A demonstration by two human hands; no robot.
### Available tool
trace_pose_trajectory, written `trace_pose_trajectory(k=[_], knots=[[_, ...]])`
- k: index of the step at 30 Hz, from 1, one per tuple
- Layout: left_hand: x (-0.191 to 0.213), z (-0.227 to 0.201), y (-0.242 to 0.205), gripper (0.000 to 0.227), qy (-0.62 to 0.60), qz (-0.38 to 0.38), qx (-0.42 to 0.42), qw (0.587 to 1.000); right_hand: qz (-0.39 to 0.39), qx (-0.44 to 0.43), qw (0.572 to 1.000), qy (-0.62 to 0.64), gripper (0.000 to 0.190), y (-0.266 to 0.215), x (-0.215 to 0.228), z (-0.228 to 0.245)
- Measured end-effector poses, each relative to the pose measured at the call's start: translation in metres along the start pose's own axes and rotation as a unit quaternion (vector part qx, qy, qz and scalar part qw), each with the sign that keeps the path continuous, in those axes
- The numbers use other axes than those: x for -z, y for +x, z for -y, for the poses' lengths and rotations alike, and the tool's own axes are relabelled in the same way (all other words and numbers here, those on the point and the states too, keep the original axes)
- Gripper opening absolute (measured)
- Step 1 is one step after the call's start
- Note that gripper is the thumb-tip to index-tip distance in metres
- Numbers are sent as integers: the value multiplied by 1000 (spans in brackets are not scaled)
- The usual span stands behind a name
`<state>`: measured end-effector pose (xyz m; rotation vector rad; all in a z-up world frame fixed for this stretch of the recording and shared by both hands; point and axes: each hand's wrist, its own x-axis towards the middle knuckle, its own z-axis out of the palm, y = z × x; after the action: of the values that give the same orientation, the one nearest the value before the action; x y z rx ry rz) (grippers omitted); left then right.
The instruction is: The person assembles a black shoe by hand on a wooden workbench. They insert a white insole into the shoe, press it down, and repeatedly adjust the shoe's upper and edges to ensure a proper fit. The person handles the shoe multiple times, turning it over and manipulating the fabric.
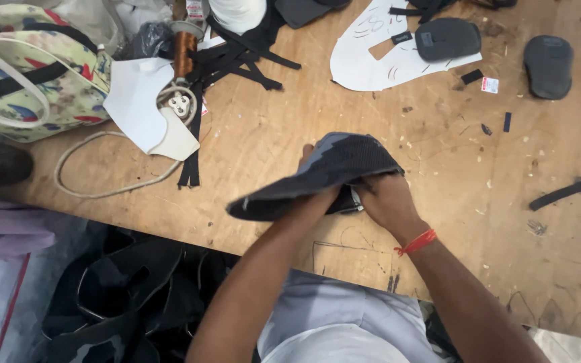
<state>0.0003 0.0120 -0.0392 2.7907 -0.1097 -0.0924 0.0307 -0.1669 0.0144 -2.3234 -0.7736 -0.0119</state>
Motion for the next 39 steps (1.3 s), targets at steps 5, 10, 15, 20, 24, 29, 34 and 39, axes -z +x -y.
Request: trace_pose_trajectory(k=[5,10,15,20,24,29,34,39], knots=[[-16,23,-1,50,29,-30,-26,999,85,25,991,-104,22,-9,-4,-19],[-37,42,-17,51,55,-41,-51,996,191,88,951,-228,20,-24,-4,-10],[-36,39,-31,52,88,-55,-80,991,155,223,935,-230,32,-39,-3,-23],[-42,16,-33,53,106,-79,-114,985,198,112,960,-162,54,-38,8,4],[-43,16,-45,54,133,-95,-121,979,182,200,945,-185,68,-43,4,9],[-36,9,-70,55,168,-120,-153,966,120,234,953,-153,58,-39,10,15],[-27,-6,-87,56,206,-145,-191,949,237,19,961,-141,28,-36,-5,-2],[-54,-22,-115,50,120,-95,-229,961,1,194,981,-30,35,-32,-34,0]])
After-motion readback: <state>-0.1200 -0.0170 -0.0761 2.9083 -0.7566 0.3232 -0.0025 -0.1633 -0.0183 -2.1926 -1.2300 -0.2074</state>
